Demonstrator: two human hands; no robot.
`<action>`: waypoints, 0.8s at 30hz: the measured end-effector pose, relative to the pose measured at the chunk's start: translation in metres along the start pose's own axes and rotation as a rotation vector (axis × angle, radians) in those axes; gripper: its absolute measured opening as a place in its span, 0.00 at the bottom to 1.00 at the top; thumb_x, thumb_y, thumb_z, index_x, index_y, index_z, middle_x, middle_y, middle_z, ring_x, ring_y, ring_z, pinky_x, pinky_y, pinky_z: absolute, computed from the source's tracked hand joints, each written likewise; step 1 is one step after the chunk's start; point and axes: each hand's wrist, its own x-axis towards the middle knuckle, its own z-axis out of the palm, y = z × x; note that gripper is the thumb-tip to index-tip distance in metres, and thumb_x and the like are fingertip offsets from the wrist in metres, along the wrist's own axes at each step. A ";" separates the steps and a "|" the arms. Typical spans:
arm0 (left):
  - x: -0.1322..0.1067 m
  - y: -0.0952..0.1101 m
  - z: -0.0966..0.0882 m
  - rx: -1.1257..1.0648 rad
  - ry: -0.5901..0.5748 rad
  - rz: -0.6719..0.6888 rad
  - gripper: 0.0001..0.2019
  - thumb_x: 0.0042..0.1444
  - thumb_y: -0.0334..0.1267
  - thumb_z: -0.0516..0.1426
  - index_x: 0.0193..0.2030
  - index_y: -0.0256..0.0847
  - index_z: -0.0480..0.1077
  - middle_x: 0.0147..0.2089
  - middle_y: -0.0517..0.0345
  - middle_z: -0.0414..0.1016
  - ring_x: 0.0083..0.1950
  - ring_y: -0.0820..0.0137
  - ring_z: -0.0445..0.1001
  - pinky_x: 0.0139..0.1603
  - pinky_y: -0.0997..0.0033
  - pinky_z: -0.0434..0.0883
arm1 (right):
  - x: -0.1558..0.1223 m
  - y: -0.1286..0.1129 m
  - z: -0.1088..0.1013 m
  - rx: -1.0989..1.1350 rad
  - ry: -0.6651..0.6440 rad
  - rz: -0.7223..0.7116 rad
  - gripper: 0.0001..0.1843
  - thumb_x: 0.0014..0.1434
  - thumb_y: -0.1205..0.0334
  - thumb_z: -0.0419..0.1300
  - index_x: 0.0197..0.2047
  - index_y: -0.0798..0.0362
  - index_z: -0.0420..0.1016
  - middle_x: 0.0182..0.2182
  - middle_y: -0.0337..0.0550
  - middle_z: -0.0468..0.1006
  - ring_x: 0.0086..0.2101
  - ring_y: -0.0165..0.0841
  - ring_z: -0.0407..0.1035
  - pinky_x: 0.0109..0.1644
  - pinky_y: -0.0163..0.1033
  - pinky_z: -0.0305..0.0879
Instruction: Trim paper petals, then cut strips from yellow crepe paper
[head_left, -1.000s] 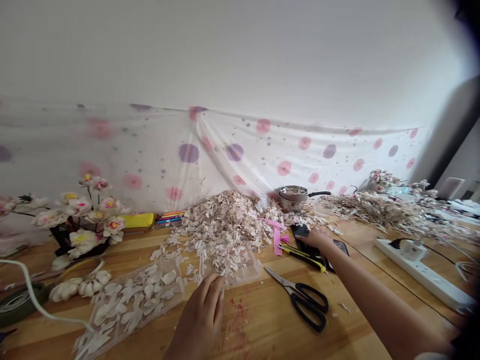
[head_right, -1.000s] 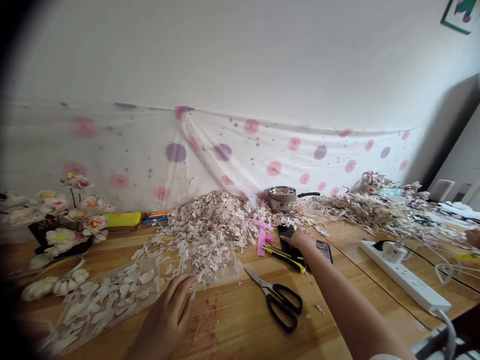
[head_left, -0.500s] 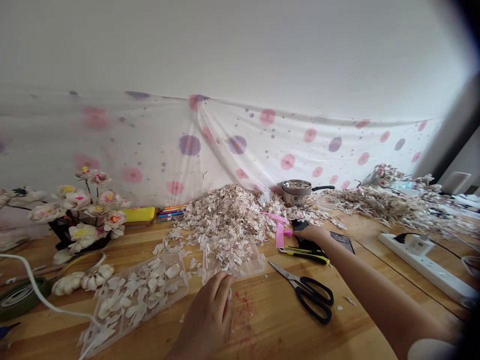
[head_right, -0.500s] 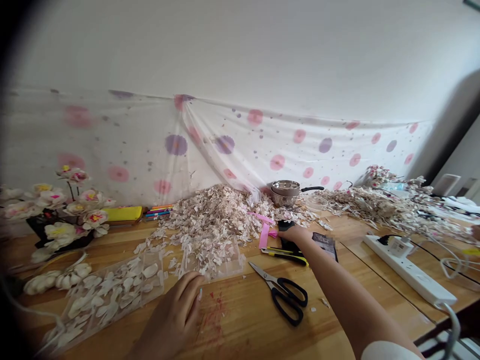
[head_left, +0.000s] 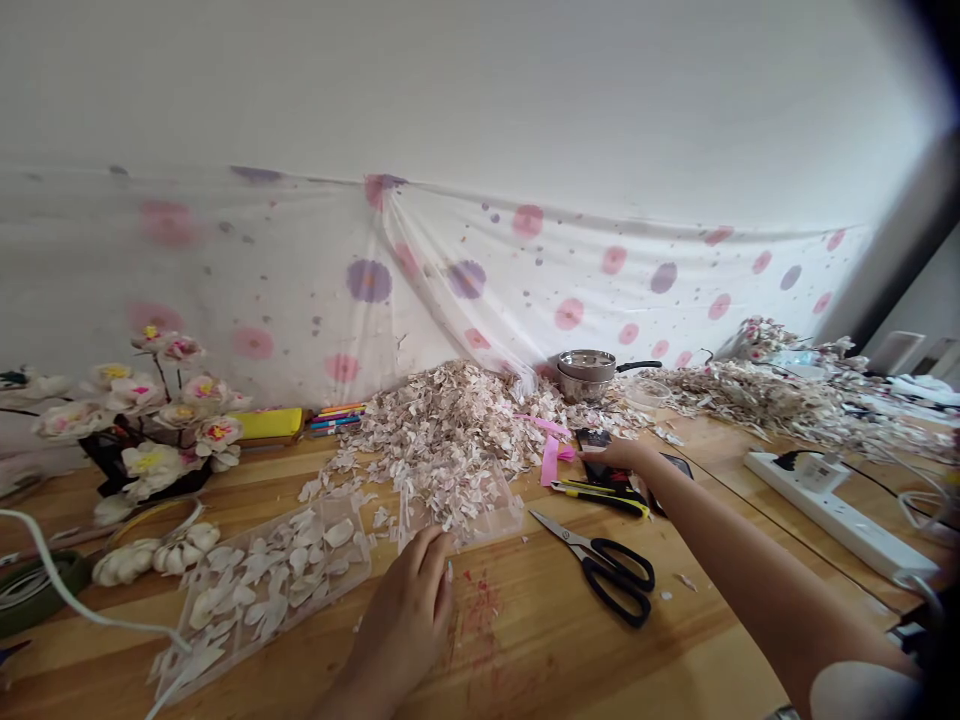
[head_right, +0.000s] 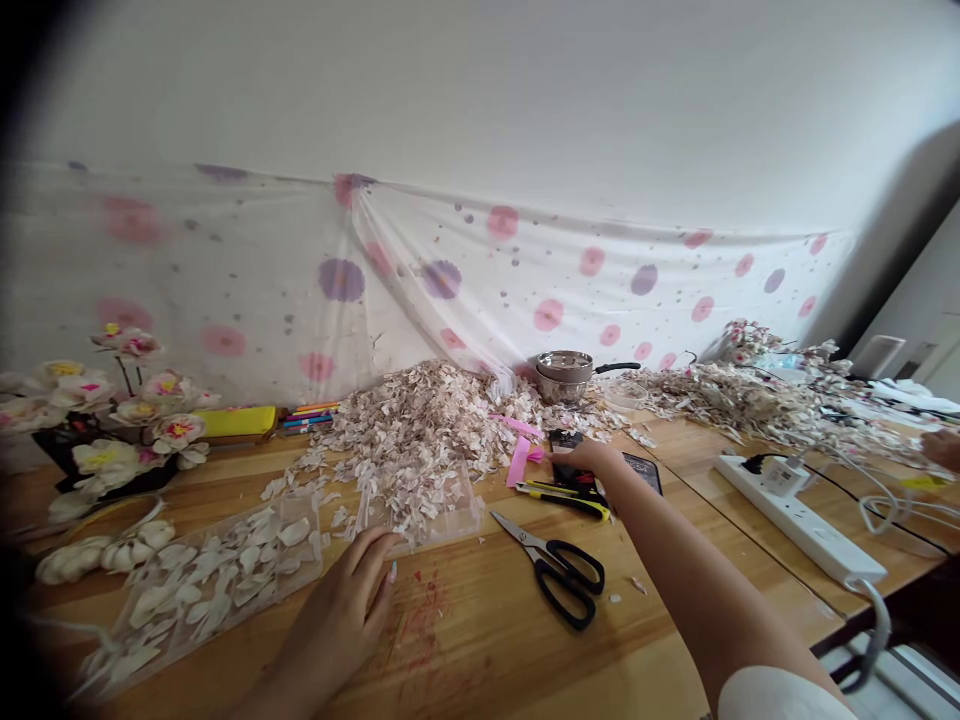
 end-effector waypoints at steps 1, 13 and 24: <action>0.000 0.000 0.000 0.001 -0.002 0.000 0.15 0.59 0.29 0.46 0.51 0.39 0.66 0.50 0.45 0.74 0.49 0.60 0.77 0.46 0.60 0.78 | 0.002 0.003 -0.003 0.003 -0.019 -0.016 0.23 0.61 0.45 0.57 0.49 0.57 0.73 0.48 0.50 0.75 0.47 0.41 0.71 0.52 0.51 0.66; -0.003 0.000 0.003 -0.019 0.034 -0.010 0.15 0.59 0.30 0.47 0.51 0.41 0.66 0.50 0.49 0.75 0.48 0.62 0.77 0.46 0.62 0.78 | -0.005 0.033 -0.008 0.389 0.305 -0.175 0.15 0.66 0.54 0.54 0.47 0.57 0.71 0.43 0.45 0.75 0.40 0.35 0.72 0.46 0.45 0.70; -0.004 0.011 -0.002 -0.031 -0.019 0.059 0.16 0.60 0.29 0.47 0.54 0.40 0.64 0.50 0.48 0.74 0.50 0.61 0.76 0.49 0.61 0.77 | -0.038 0.056 0.037 0.929 0.496 -0.354 0.16 0.66 0.45 0.40 0.44 0.47 0.57 0.42 0.48 0.75 0.45 0.41 0.74 0.51 0.44 0.69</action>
